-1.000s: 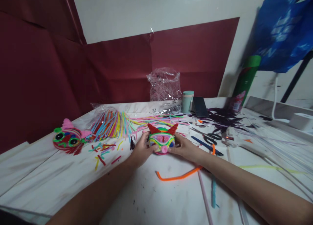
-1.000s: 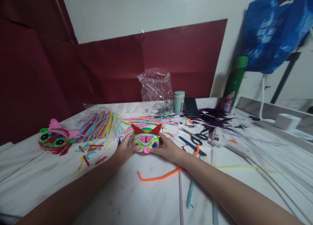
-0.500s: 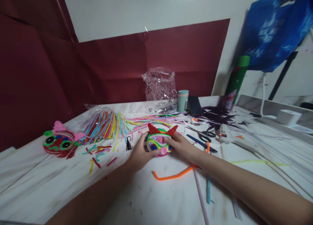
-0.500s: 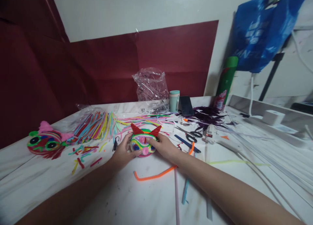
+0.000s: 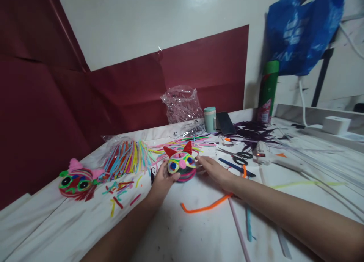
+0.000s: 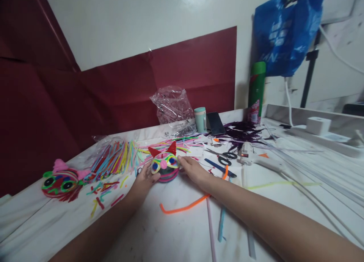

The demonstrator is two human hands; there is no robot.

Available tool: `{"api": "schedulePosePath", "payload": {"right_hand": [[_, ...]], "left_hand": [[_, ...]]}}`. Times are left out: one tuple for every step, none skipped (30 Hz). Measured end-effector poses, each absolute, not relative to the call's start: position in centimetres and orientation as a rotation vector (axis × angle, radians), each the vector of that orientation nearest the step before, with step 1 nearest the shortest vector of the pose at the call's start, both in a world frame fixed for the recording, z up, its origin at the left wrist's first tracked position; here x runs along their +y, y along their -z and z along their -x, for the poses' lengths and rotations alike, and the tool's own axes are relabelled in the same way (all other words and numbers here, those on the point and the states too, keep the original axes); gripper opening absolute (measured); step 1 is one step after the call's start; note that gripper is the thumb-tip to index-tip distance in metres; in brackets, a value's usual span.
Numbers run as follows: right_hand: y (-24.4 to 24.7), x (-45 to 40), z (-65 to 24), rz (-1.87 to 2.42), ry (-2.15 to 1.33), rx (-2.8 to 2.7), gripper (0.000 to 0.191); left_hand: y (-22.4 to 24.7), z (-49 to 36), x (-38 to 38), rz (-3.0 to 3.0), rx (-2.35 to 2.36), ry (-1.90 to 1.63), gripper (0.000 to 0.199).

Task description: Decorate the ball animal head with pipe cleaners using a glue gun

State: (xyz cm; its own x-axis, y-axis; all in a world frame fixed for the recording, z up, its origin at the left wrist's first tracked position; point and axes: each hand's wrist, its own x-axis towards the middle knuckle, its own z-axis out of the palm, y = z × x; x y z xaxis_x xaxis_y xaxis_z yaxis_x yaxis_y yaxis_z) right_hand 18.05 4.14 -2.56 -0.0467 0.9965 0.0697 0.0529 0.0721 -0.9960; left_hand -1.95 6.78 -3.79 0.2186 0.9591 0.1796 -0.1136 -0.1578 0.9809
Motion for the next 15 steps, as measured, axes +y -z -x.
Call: {"api": "schedulePosePath", "payload": {"right_hand": [[2.6,4.1,-18.1,1.155,-1.175,-1.35,0.051],[2.7,4.2,-18.1,1.135,-1.181,-1.392,0.052],[2.8,4.2,-18.1,1.121,-1.172,-1.434,0.054],[3.0,4.2,-18.1,1.115,-1.149,-1.468,0.056],[3.1,4.3,-18.1,1.114,-1.113,-1.491,0.056],[3.4,4.5,-18.0,1.112,-1.078,-1.507,0.056],[3.6,4.6,-18.0,1.107,-1.049,-1.516,0.055],[3.9,4.8,-18.0,1.099,-1.031,-1.52,0.056],[4.2,4.9,-17.9,1.093,-1.022,-1.522,0.056],[4.4,5.0,-17.9,1.086,-1.018,-1.524,0.056],[4.6,5.1,-17.9,1.079,-1.016,-1.53,0.056],[4.6,5.1,-17.9,1.076,-1.014,-1.536,0.056],[4.6,5.0,-17.9,1.078,-1.011,-1.539,0.056],[4.4,4.9,-17.9,1.082,-1.009,-1.541,0.056],[4.2,4.7,-17.8,1.086,-1.01,-1.542,0.055]], "left_hand": [[3.9,2.1,6.9,-1.39,0.877,-1.201,0.08],[4.0,2.2,6.9,-1.423,0.867,-1.205,0.084],[4.1,2.3,6.9,-1.452,0.856,-1.211,0.086],[4.2,2.3,6.9,-1.469,0.845,-1.221,0.086],[4.2,2.3,6.8,-1.476,0.836,-1.229,0.086],[4.3,2.2,6.7,-1.478,0.833,-1.233,0.085],[4.3,2.2,6.6,-1.485,0.835,-1.235,0.085],[4.3,2.1,6.5,-1.496,0.841,-1.235,0.084],[4.3,2.1,6.4,-1.506,0.852,-1.234,0.084],[4.3,2.0,6.4,-1.514,0.866,-1.235,0.085],[4.2,2.0,6.3,-1.515,0.881,-1.238,0.085],[4.2,2.0,6.3,-1.51,0.893,-1.243,0.086],[4.2,2.0,6.3,-1.505,0.901,-1.247,0.086],[4.2,2.0,6.3,-1.503,0.906,-1.248,0.086],[4.2,2.0,6.3,-1.506,0.906,-1.246,0.086]]}}
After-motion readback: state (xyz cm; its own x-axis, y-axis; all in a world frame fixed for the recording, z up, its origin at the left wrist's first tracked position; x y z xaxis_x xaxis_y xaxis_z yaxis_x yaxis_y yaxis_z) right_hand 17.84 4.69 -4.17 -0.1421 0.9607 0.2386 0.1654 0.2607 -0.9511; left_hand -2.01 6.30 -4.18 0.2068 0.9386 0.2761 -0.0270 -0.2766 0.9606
